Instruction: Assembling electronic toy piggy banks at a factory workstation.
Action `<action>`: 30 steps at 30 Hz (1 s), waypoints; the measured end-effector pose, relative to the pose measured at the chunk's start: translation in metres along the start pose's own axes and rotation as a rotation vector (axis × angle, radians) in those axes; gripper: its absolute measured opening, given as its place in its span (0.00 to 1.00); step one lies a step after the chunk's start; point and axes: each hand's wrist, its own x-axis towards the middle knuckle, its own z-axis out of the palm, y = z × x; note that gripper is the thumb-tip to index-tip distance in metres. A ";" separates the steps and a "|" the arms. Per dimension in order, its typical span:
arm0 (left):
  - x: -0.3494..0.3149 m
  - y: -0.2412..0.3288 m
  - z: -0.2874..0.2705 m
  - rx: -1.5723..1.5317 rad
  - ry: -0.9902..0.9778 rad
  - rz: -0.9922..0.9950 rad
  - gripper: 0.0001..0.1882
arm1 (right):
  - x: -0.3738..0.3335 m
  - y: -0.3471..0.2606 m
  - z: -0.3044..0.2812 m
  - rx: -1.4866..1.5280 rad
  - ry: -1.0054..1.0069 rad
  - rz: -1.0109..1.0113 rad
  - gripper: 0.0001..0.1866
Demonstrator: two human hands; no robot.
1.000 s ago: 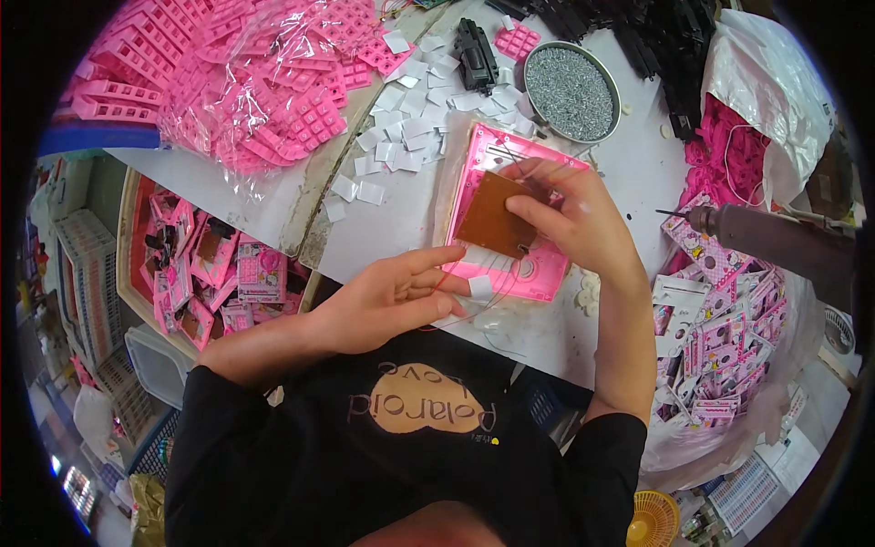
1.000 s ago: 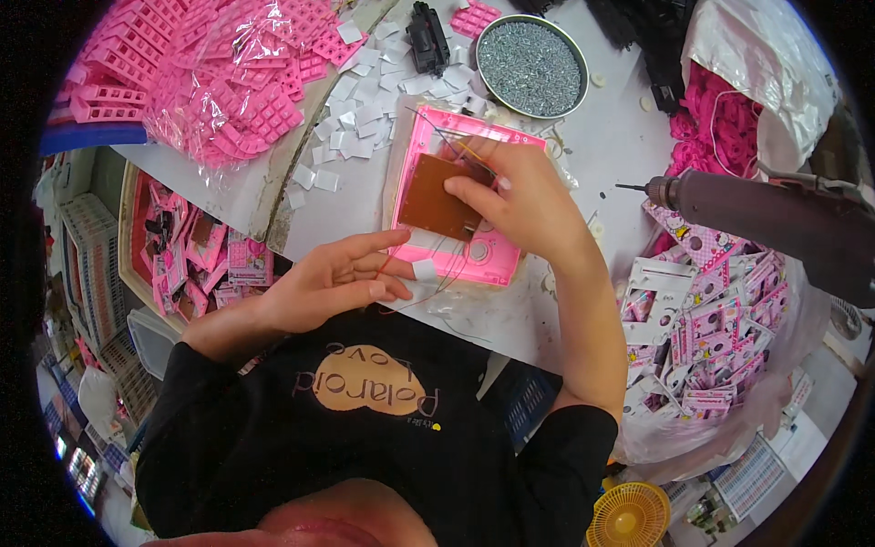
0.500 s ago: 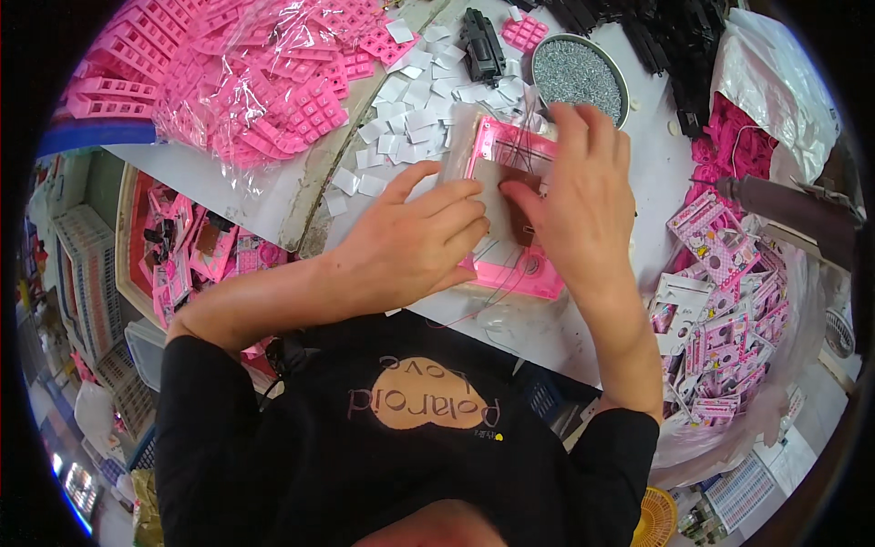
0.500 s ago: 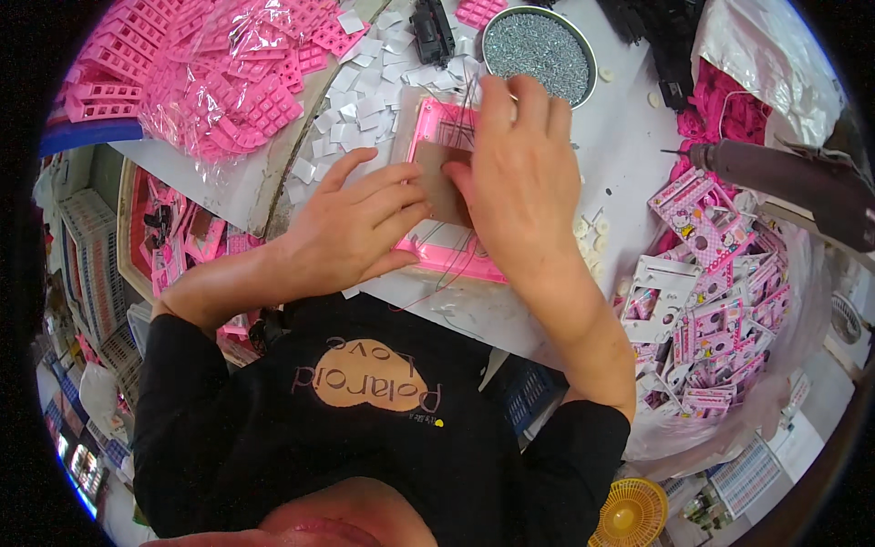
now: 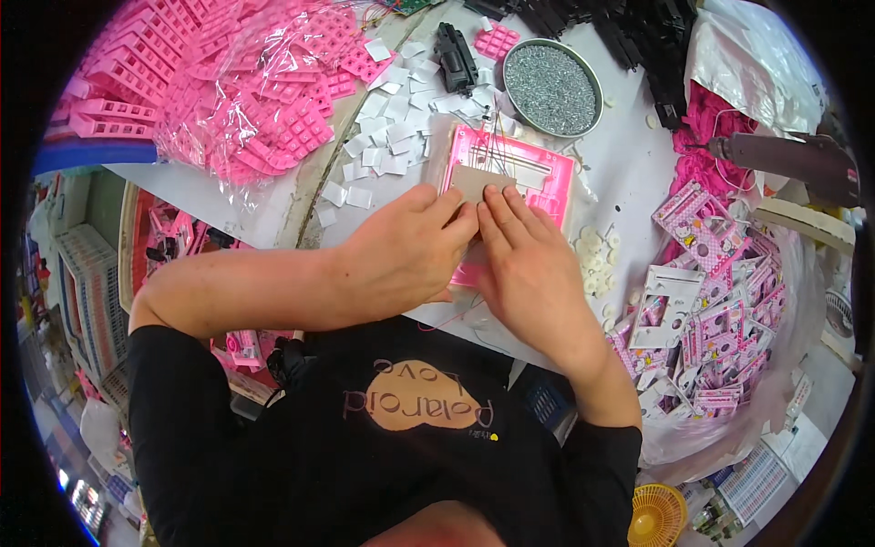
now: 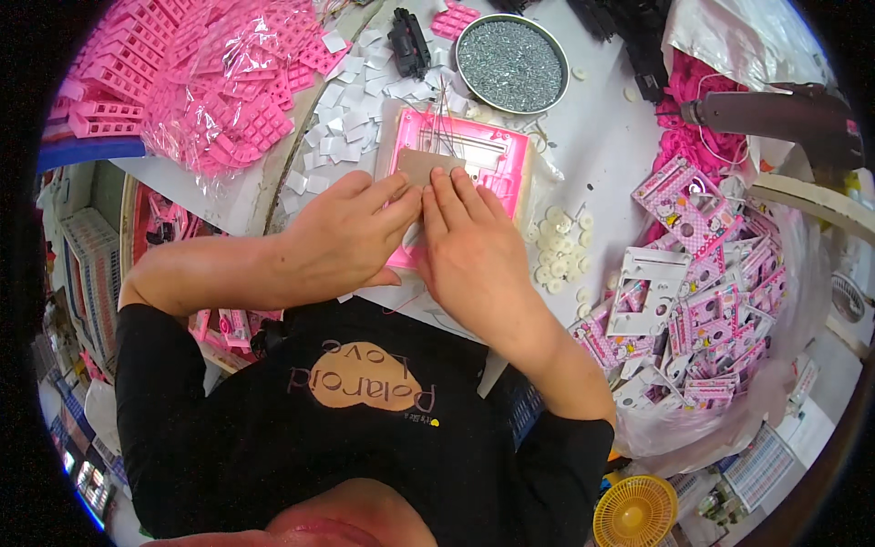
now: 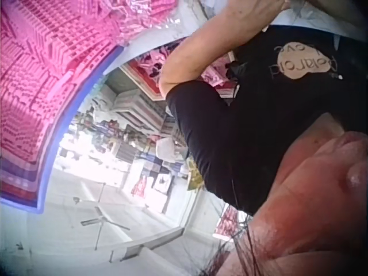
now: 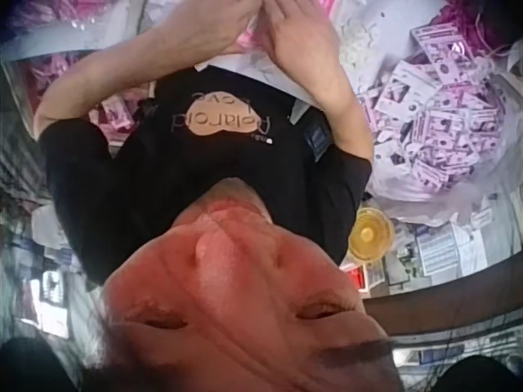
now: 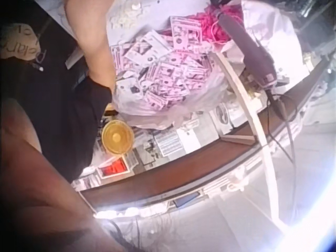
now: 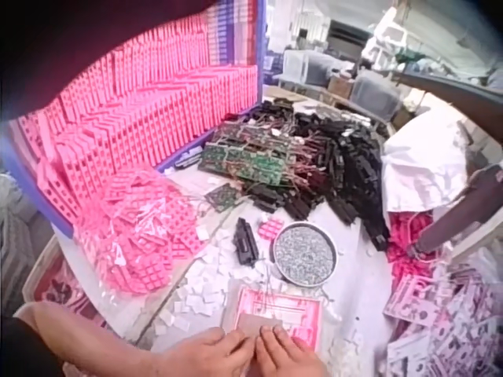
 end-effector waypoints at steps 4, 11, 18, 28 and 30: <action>0.042 -0.044 -0.028 -0.305 -0.263 0.036 0.18 | -0.004 0.046 -0.028 0.469 0.197 0.183 0.19; 0.194 -0.131 0.019 -0.006 0.416 -0.162 0.08 | -0.004 0.132 -0.116 0.488 1.483 0.007 0.25; 0.214 -0.132 0.029 0.030 0.350 -0.129 0.08 | 0.020 0.117 -0.098 1.328 0.804 -0.078 0.27; 0.218 -0.142 0.028 0.239 0.589 -0.201 0.08 | 0.035 0.092 -0.074 1.266 0.723 0.046 0.26; 0.216 -0.136 0.022 0.209 0.627 -0.214 0.08 | 0.032 0.089 -0.070 1.217 0.771 0.037 0.26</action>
